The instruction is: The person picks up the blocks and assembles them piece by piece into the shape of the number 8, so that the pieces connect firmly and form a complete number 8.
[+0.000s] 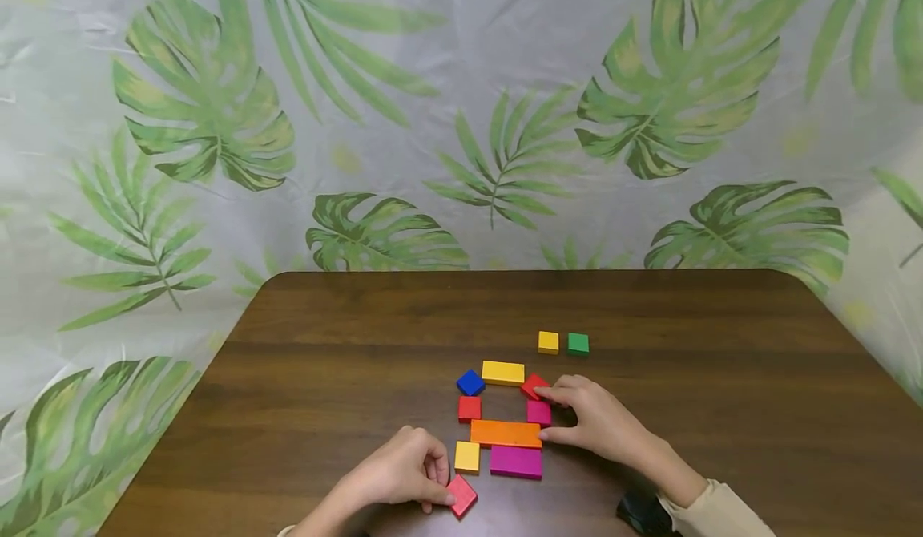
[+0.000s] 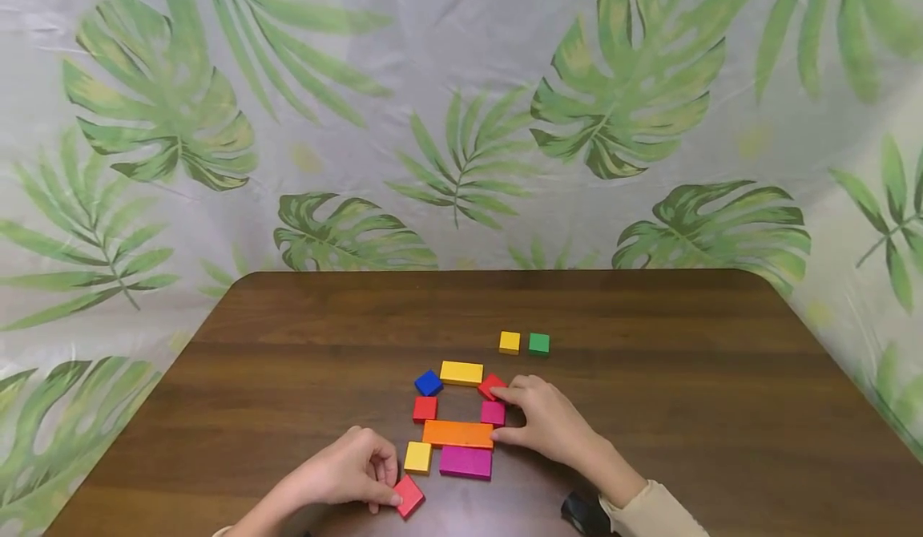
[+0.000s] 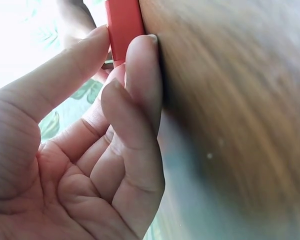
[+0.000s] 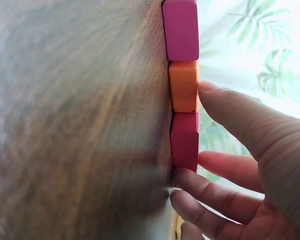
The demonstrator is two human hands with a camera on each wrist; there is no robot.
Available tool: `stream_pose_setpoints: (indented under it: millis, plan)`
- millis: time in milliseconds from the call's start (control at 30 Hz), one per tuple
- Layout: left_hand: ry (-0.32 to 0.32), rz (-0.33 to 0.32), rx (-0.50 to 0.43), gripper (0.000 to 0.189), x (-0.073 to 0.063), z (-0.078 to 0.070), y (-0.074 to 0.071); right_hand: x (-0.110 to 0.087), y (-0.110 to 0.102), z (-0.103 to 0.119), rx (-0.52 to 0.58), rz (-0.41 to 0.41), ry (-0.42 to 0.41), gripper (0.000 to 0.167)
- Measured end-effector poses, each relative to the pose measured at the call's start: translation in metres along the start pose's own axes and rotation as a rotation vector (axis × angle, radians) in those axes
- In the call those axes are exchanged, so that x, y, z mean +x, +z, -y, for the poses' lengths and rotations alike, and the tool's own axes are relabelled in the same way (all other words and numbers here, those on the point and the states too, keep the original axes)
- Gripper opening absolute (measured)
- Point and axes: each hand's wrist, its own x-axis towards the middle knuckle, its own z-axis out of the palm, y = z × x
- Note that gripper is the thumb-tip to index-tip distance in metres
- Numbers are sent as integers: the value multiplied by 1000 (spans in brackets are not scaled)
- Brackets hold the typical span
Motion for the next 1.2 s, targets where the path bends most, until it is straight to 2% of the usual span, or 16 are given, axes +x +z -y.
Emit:
stream_pose_setpoints:
  millis: [200,433,700,933,1200]
  plan:
    - [18,-7,24,23,-2,3,1,1,2,2,-6,13,7,55]
    - [11,2,46,24,-1,4,2,-1,3,1,-5,25,13,56]
    - [20,-19,66,24,0,1,0,2,2,-1,-13,-6,-19,56]
    - [22,-5,35,23,5,-1,2,-1,-1,-1,-16,-8,1,55]
    - [7,-21,34,23,2,1,1,3,2,0,-24,2,-1,57]
